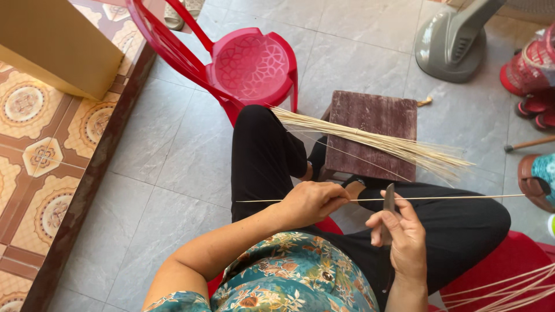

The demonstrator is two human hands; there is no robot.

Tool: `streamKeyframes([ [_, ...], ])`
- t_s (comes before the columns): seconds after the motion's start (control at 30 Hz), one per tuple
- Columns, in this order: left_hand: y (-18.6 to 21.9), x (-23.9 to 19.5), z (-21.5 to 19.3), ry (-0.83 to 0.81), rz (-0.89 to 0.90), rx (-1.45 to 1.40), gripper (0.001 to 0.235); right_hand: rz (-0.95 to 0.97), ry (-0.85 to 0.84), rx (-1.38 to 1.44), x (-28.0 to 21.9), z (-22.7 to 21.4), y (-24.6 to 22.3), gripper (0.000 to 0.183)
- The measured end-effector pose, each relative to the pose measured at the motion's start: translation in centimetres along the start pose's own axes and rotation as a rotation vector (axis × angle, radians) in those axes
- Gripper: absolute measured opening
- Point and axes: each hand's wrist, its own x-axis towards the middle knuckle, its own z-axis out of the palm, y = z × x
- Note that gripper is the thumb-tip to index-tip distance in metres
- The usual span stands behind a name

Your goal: The person sits cross-legged on a chair and uses a knife to shave thin strips from bamboo sticks. They hold each stick with the left hand and scrape the surface with the right hand, then place the finished sticks on a small wooden stool.

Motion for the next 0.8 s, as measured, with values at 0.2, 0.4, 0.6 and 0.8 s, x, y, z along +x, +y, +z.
streamKeyframes([
  [0.2,-0.4,-0.3,-1.2,0.017,0.060,0.115,0.013,-0.128,0.177,0.060,0.3,-2.9,-0.3,0.037],
  [0.4,-1.2,-1.1,-2.6,0.031,0.071,0.190,0.011,-0.224,0.337,0.153,-0.3,-8.5,-0.2,0.023],
  [0.6,-1.1,-0.9,-3.4,0.035,-0.203,-0.010,0.014,-0.235,0.479,0.075,-1.3,-9.2,-1.4,0.027],
  [0.8,0.4,0.2,-0.5,-0.087,-0.344,-0.224,0.019,-0.001,-0.006,-0.028,-1.0,-1.7,-0.2,0.053],
])
